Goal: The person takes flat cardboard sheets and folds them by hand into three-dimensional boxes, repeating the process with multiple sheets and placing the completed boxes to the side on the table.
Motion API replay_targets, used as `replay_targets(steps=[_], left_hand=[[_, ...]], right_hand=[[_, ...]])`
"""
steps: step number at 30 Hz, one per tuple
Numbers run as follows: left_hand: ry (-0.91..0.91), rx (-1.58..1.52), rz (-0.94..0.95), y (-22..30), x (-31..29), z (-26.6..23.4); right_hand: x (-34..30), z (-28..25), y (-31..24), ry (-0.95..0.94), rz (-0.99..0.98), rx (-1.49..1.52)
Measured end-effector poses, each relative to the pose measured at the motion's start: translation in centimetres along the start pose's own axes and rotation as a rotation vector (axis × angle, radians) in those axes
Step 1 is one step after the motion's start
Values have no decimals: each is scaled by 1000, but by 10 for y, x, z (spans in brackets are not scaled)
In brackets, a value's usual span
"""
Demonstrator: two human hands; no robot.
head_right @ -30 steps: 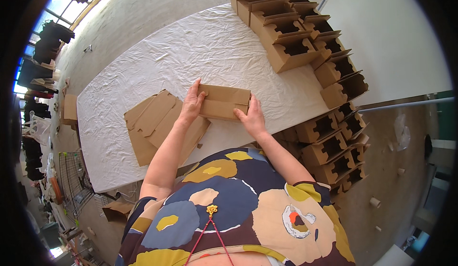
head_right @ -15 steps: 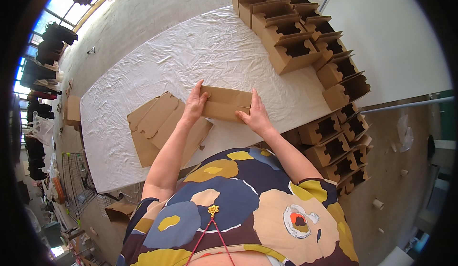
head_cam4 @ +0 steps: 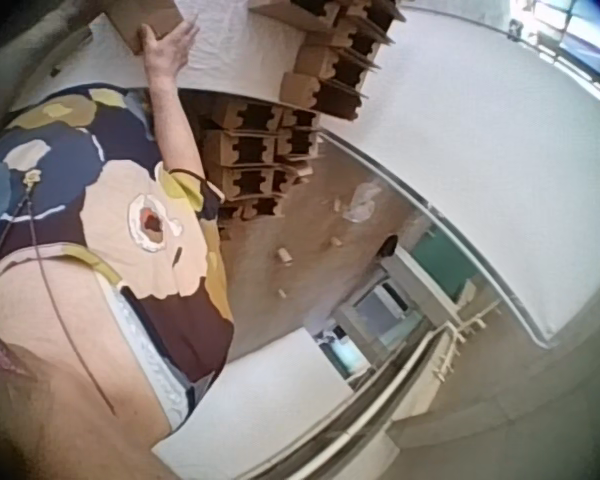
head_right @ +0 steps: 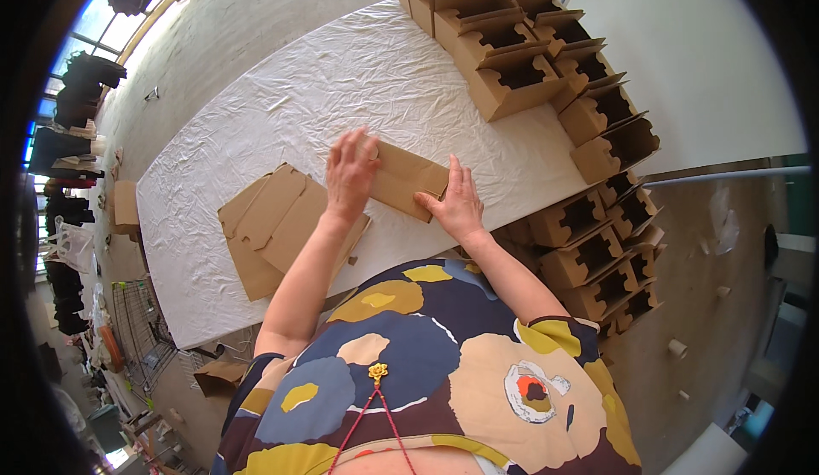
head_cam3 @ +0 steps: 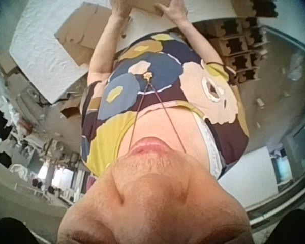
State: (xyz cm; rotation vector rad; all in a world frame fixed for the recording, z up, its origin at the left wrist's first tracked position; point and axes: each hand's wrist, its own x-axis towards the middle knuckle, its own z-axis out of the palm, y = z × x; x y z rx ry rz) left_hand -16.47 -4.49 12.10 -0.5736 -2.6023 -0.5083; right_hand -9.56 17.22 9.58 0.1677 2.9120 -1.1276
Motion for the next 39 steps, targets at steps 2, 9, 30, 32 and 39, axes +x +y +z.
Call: replay_targets(steps=[2,9,30,32,39], left_hand=[[-59,-195,32,26,-5,-7],[-230,-378,-79,41,-26,-2],[-311,-580,-73,42,-21,-39],[-337,-585,-68,40,-23,-39],[-318,-619,8,32,-28,-33]], right_hand=[[3,-1,3,10,-29,-9],[18,-14,9,-35,-113,-10],[40,-45,-32,-705,-727,-223],[37,-41,-35,-735,-740,-325],[26,-23,-32,-584,-694,-270]])
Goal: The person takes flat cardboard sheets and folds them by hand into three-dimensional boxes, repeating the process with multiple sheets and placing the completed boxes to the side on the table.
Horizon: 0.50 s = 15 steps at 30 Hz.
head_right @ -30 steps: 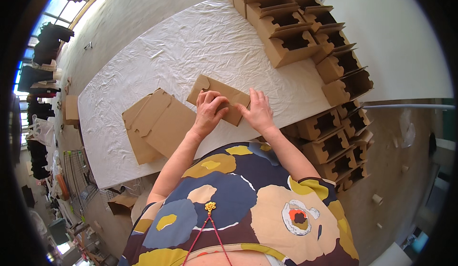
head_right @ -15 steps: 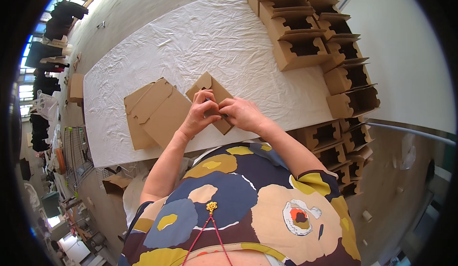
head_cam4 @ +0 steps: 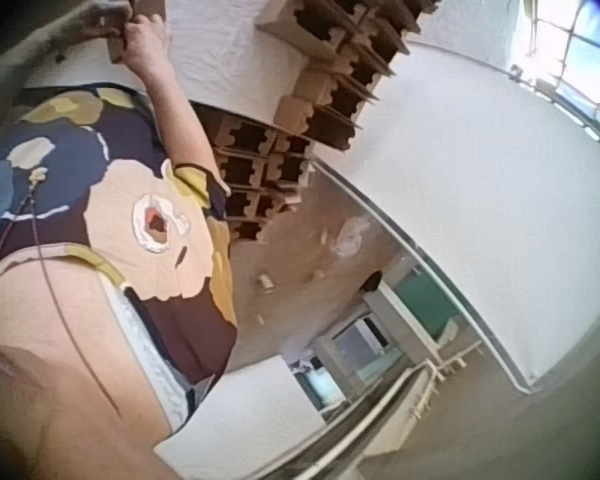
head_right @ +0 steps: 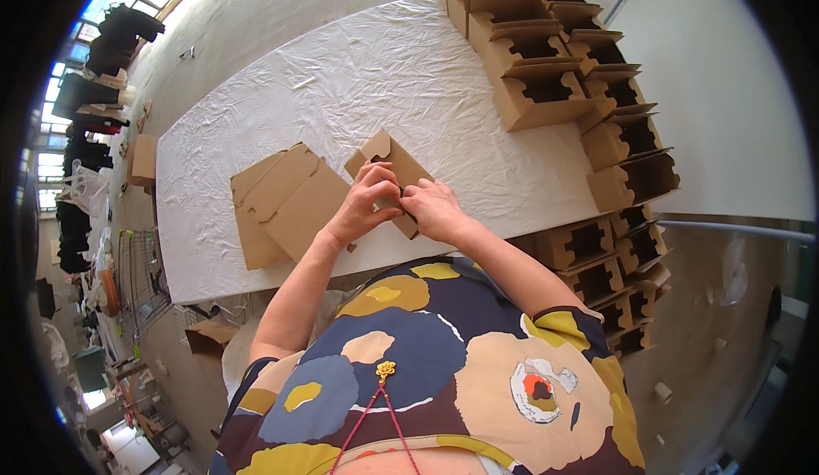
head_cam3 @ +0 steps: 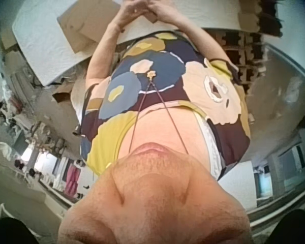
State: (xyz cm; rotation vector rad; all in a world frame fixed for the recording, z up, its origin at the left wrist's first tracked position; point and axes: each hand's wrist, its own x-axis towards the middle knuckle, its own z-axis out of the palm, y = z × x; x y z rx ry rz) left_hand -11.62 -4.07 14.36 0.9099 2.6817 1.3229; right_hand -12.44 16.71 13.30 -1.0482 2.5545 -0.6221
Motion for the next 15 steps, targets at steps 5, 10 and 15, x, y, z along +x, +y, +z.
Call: replay_targets(steps=[5,10,15], left_hand=[[3,20,52,-10,-2,-1],[-2,-33,26,-14,0,3],[71,-86,63,-20,-2,11]], right_hand=[[1,-2,0,20,53,53],[-2,0,1,74,112,146],[-14,4,-5,140,217,230]])
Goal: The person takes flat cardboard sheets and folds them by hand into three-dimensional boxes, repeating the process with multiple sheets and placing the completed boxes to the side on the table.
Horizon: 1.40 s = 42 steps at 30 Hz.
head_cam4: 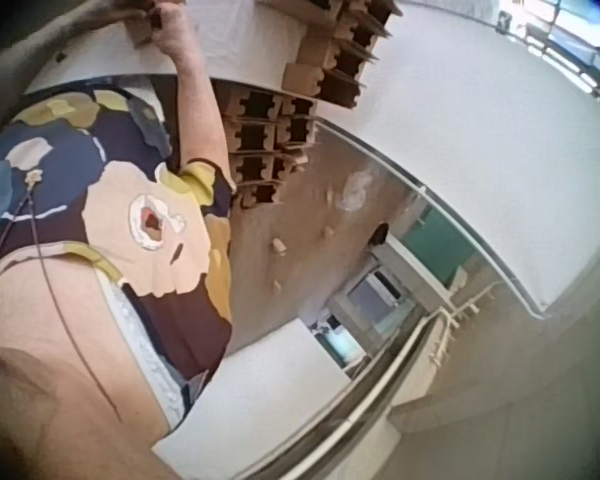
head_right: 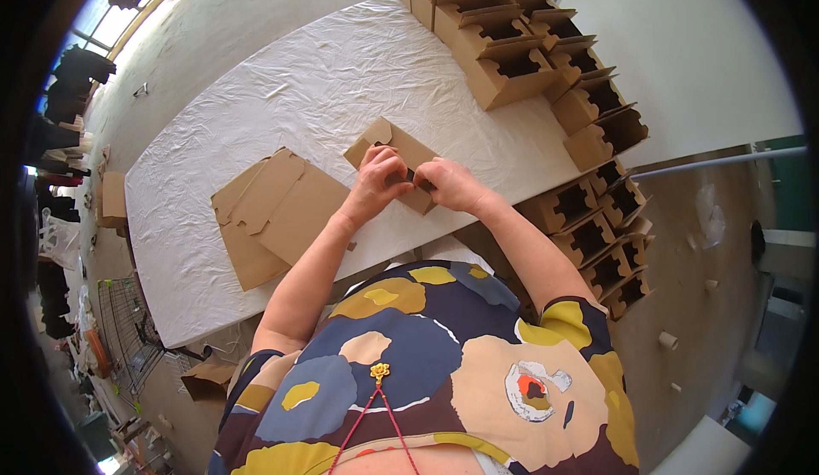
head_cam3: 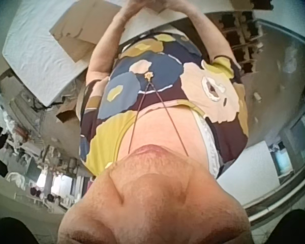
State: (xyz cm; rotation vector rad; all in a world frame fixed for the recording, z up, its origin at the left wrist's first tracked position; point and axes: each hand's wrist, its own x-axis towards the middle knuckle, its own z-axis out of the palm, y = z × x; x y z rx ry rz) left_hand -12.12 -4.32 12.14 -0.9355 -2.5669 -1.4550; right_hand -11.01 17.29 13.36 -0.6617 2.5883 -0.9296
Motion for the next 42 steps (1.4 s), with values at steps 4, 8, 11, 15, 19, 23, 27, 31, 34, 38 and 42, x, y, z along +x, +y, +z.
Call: replay_targets(steps=[4,8,11,15,19,23,27,31,34,38,42], left_hand=[[-15,-7,-1,-3,-2,-1],[-7,-26,-23,-4,-3,0],[-1,-4,-44,-4,0,1],[-10,39,-57,-3,6,4],[-36,76,-133,-3,12,6],[-15,131,-145,-4,11,12],[-32,127,-131,-6,11,12],[-105,152,-145,-8,15,10],[-192,207,-152,-4,18,8],[-251,354,-111,3,20,7],[-260,388,-123,9,20,7]], right_hand=[[-10,0,-3,61,15,21],[-19,-5,-6,86,71,146],[-22,-10,-8,93,66,222],[-24,-14,-3,96,67,307],[-24,-12,7,98,26,504],[-26,-15,10,98,-86,404],[-25,-12,15,85,-81,445],[-26,-12,15,87,-73,387],[-24,-12,10,82,-48,316],[-21,-10,12,80,-30,247],[-21,-10,15,70,-18,233]])
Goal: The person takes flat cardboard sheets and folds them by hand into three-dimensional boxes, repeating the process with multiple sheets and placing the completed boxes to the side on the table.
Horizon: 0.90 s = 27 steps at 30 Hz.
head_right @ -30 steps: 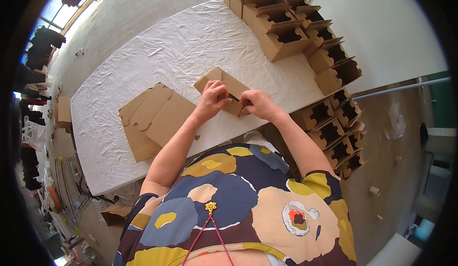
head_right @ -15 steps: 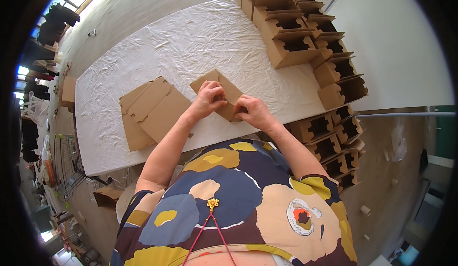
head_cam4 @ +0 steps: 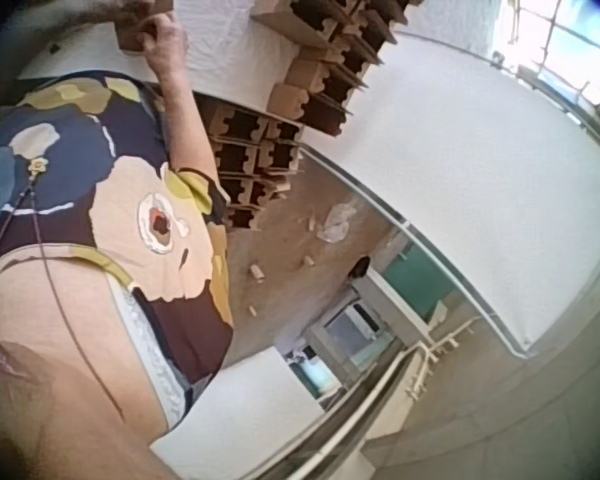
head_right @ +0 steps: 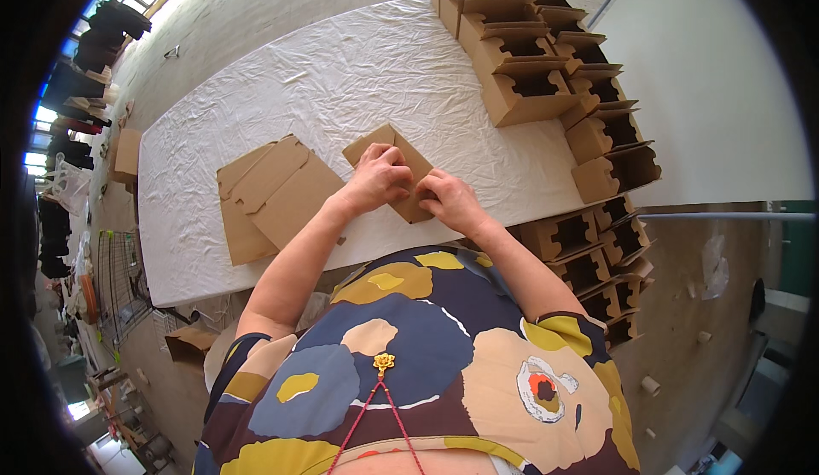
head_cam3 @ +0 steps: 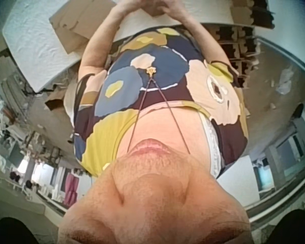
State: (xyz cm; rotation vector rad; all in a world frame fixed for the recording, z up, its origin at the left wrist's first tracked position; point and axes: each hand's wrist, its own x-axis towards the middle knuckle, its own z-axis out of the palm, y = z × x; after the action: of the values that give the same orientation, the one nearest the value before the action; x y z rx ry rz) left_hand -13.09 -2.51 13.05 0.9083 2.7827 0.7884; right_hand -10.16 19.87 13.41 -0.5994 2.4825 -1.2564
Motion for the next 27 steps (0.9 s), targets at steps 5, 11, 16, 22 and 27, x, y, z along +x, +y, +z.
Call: replay_targets(steps=[5,11,16,22,27], left_hand=[[-39,6,-71,2,1,-1],[12,-82,4,-2,-2,10],[308,-235,24,-4,-8,8],[499,-107,-393,-50,-8,0],[287,-713,-546,-87,-12,14]], right_hand=[[1,1,3,-22,51,67],[5,8,-9,122,60,-109],[6,16,-16,177,134,-235],[-6,5,16,605,-102,-296],[-27,15,38,336,460,343]])
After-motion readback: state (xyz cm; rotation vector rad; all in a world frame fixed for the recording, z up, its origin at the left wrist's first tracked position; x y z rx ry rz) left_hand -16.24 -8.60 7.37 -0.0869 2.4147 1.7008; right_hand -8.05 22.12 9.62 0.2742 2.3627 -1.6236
